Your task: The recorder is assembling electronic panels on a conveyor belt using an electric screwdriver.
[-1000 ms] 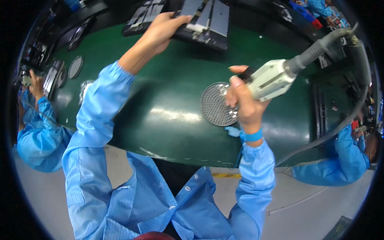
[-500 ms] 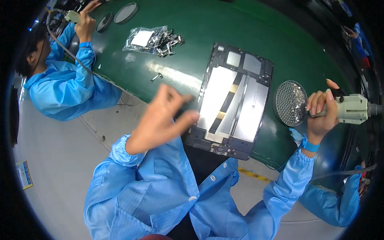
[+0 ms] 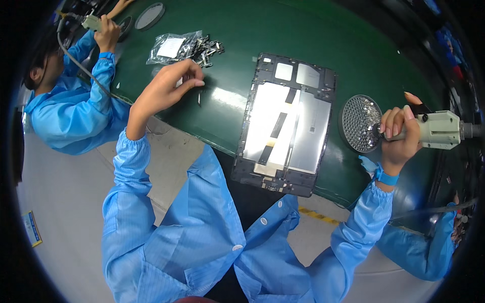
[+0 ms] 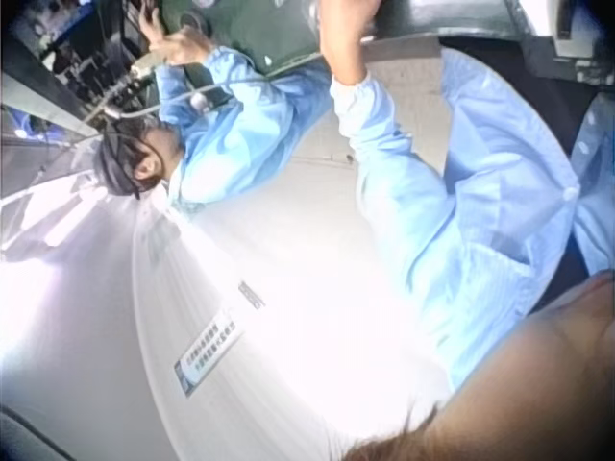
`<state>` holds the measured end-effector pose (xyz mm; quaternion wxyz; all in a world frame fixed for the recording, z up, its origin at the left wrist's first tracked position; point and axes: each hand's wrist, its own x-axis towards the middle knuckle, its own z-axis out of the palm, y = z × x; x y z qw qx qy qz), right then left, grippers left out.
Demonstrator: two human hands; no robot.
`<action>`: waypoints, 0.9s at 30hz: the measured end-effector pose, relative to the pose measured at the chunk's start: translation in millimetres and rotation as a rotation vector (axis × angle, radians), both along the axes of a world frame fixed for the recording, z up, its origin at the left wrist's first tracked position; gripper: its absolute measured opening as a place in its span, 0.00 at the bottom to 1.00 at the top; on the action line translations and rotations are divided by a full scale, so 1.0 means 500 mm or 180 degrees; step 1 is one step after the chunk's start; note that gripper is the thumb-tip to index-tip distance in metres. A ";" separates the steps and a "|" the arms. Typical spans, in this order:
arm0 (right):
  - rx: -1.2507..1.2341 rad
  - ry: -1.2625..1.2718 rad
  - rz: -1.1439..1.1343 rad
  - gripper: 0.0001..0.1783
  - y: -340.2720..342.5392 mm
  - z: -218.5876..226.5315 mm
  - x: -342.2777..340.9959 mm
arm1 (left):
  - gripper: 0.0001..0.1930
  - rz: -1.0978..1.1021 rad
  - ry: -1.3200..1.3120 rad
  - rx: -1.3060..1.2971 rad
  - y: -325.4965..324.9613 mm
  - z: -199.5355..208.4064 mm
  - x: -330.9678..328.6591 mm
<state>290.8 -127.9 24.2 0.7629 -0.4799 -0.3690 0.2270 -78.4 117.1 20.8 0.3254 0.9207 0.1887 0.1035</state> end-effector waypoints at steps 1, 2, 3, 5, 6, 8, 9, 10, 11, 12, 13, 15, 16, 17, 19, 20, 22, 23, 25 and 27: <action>-0.0010 -0.0027 -0.0015 0.20 0.000 0.000 -0.001 | 0.16 0.0108 -0.0295 0.0052 -0.002 0.005 0.026; -0.0018 -0.0047 -0.0017 0.19 0.001 0.000 -0.004 | 0.17 0.0229 -0.0583 0.0103 -0.006 0.010 0.047; -0.0023 -0.0002 -0.0043 0.19 0.002 -0.002 -0.004 | 0.15 0.0063 -0.0756 0.0764 0.007 0.010 0.072; -0.0032 -0.0022 -0.0076 0.19 0.004 -0.001 -0.009 | 0.13 0.0044 -0.0962 0.1152 0.018 0.020 0.113; -0.0041 -0.0038 -0.0112 0.19 0.003 0.000 -0.010 | 0.11 0.0021 -0.1162 0.1541 0.017 0.028 0.124; -0.0069 -0.0043 -0.0185 0.19 -0.002 0.001 -0.008 | 0.09 0.0163 -0.0987 0.1131 -0.008 0.044 0.099; -0.0078 -0.0058 -0.0267 0.19 -0.004 0.002 -0.007 | 0.09 0.0133 -0.0727 0.0891 -0.014 0.046 0.070; -0.0086 -0.0045 -0.0287 0.19 -0.003 0.003 -0.009 | 0.09 0.0089 -0.0475 0.0655 -0.016 0.046 0.040; -0.0083 -0.0031 -0.0234 0.20 0.002 0.002 -0.010 | 0.09 -0.0038 -0.0355 0.0378 -0.022 0.038 0.008; -0.0080 -0.0017 -0.0181 0.20 0.005 0.001 -0.011 | 0.09 -0.0035 -0.0321 0.0371 -0.024 0.021 -0.009; -0.0110 0.0018 -0.0148 0.20 0.006 -0.001 -0.009 | 0.10 -0.0135 -0.0294 0.0223 -0.031 0.009 -0.021; -0.0094 0.0010 -0.0015 0.20 0.005 -0.006 -0.004 | 0.10 -0.0270 -0.0134 -0.0036 -0.029 -0.004 -0.041; -0.0081 -0.0053 0.0070 0.21 0.000 -0.004 0.001 | 0.10 -0.0273 -0.0138 -0.0054 -0.022 -0.010 -0.037; -0.0074 -0.0050 0.0083 0.21 -0.004 -0.003 0.003 | 0.09 -0.0358 -0.0170 -0.0078 -0.015 -0.018 -0.031; -0.0082 -0.0040 0.0100 0.21 -0.009 -0.002 0.006 | 0.07 -0.0574 -0.0345 0.0009 -0.007 -0.031 -0.013; -0.0075 -0.0026 0.0118 0.21 -0.010 -0.002 0.007 | 0.07 -0.0591 -0.0358 0.0013 -0.012 -0.036 -0.003; -0.0078 0.0000 0.0133 0.21 -0.008 -0.005 0.003 | 0.05 -0.0255 -0.0729 0.0030 -0.023 -0.041 0.019; -0.0085 0.0040 0.0167 0.21 -0.004 -0.006 -0.001 | 0.03 -0.0287 -0.0801 0.0299 -0.020 -0.041 0.029; -0.0075 -0.0011 0.0020 0.20 0.008 -0.002 -0.013 | 0.04 0.0094 -0.1000 -0.0209 -0.027 -0.041 0.066; -0.0139 -0.0076 0.0069 0.21 0.003 -0.002 -0.010 | 0.08 0.0659 -0.1432 -0.1070 -0.042 -0.037 0.119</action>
